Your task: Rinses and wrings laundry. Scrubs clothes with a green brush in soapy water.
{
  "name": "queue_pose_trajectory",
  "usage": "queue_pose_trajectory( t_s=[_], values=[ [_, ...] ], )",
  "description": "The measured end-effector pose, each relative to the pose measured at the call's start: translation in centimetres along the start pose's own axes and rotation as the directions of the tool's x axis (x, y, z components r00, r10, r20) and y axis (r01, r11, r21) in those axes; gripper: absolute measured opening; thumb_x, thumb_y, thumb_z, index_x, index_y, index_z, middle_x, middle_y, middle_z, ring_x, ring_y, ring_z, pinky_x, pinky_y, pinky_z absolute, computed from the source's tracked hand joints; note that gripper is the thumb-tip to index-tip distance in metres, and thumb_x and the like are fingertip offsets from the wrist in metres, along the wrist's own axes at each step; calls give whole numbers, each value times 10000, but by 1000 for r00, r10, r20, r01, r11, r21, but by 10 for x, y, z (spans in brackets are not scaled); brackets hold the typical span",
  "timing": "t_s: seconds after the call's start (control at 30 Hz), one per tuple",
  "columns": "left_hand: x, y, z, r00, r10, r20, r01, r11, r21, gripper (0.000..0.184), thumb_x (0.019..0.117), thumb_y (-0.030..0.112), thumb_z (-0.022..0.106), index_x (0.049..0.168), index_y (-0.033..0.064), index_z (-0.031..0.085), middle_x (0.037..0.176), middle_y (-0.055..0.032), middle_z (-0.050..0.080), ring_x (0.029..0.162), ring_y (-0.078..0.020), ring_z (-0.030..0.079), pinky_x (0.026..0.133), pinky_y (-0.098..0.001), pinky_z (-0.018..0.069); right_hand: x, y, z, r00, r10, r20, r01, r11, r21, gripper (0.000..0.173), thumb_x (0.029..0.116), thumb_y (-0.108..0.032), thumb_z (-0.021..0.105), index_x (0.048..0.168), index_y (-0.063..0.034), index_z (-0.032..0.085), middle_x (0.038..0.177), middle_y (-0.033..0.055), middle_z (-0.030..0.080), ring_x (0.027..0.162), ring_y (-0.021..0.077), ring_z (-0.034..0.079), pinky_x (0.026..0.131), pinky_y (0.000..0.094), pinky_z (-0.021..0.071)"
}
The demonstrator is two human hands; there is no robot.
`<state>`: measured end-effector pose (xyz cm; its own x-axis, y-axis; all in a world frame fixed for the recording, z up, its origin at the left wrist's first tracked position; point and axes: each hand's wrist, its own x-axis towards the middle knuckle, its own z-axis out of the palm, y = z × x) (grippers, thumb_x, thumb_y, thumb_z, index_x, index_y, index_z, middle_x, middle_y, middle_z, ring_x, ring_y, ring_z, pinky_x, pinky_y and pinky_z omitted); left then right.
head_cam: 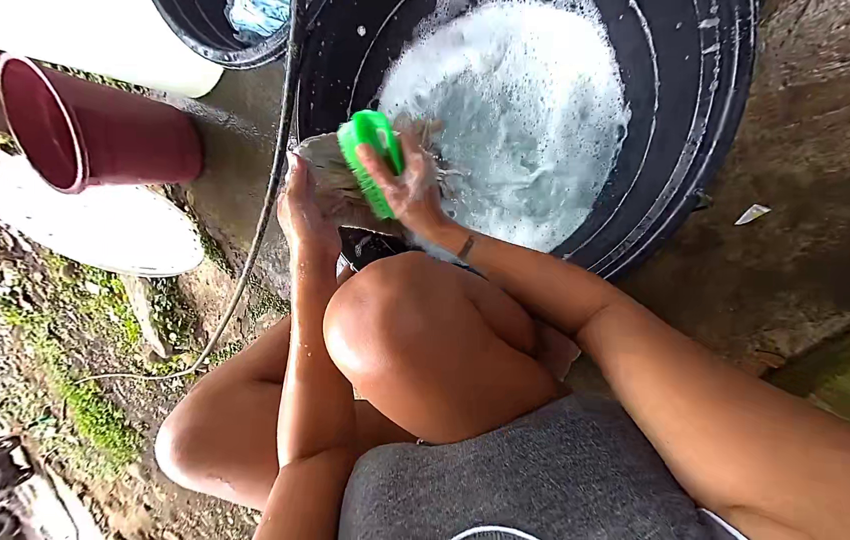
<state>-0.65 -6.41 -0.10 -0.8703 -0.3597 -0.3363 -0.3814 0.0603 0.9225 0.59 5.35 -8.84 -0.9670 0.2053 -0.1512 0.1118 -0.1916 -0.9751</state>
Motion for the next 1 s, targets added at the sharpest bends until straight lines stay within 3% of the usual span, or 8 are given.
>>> queue_pose_trajectory(
  t_s=[0.1, 0.23, 0.37, 0.5, 0.6, 0.77, 0.87, 1.0],
  values=[
    [-14, 11, 12, 1000, 1, -14, 0, 998, 55, 325, 1110, 244, 329, 1162, 63, 594, 969, -51, 687, 901, -151, 680, 817, -385, 589, -1, -10, 21, 976, -187, 116, 187, 982, 12, 495, 918, -332, 755, 1158, 94, 679, 999, 214, 735, 930, 268, 727, 871, 452, 584],
    [-16, 35, 8, 998, 38, 51, -39, 999, 14, 353, 1112, 308, 401, 1242, 41, 593, 1102, -73, 698, 1035, -177, 682, 938, -424, 571, 36, 135, -38, 960, 254, 121, -126, 774, -621, 690, 987, -606, 556, 1305, 0, 644, 1152, 242, 716, 1098, 405, 693, 962, 619, 534],
    [-14, 71, 7, 982, 141, 123, -148, 988, 49, 344, 1112, 294, 386, 1225, 47, 596, 1118, -65, 696, 1072, -178, 673, 976, -435, 554, 38, 133, -117, 931, 361, -52, -281, 620, -733, 723, 988, -619, 540, 1324, 16, 614, 1181, 278, 697, 1139, 457, 668, 968, 651, 509],
    [-25, 117, 26, 957, 185, 224, -208, 975, 82, 381, 1122, 346, 316, 1250, 81, 560, 1119, -49, 682, 1082, -175, 663, 976, -429, 548, 58, 94, -165, 949, 283, -140, -310, 760, -572, 582, 966, -444, 672, 1273, 48, 629, 1198, 280, 681, 1152, 428, 657, 1009, 612, 493],
    [-27, 145, 33, 955, 152, 255, -208, 956, 208, 467, 1129, 396, 234, 1273, 94, 559, 1113, -38, 693, 1060, -166, 675, 942, -420, 568, 83, 48, -159, 994, 101, -39, -108, 954, -279, 402, 951, -228, 703, 1218, 63, 624, 1071, 198, 713, 938, 266, 729, 888, 442, 608],
    [-23, 206, 36, 920, 131, 370, -294, 855, 427, 205, 1077, 301, 473, 1140, 165, 614, 1012, 43, 697, 965, -95, 683, 866, -323, 584, 102, -66, -128, 975, -204, 84, 194, 973, 123, 343, 962, -140, 688, 1229, 50, 587, 1037, 120, 723, 773, 165, 715, 691, 333, 624],
    [-32, 250, 36, 799, 49, 600, -474, 665, 577, 239, 1096, 303, 435, 1027, 202, 641, 873, 138, 689, 818, 33, 673, 761, -187, 587, 108, -123, -121, 917, -329, 226, 267, 926, 266, 292, 992, -130, 640, 1236, 18, 578, 1196, 108, 723, 771, 130, 708, 628, 286, 591],
    [-56, 286, 39, 726, -155, 670, -625, 259, 737, 347, 1064, 379, 489, 944, 143, 714, 752, 80, 669, 676, 30, 633, 658, -167, 540, 114, -197, -98, 777, -333, 534, 173, 929, 328, 270, 1075, -176, 527, 1280, -23, 611, 1097, 45, 698, 581, 48, 564, 505, 202, 497]
  ],
)
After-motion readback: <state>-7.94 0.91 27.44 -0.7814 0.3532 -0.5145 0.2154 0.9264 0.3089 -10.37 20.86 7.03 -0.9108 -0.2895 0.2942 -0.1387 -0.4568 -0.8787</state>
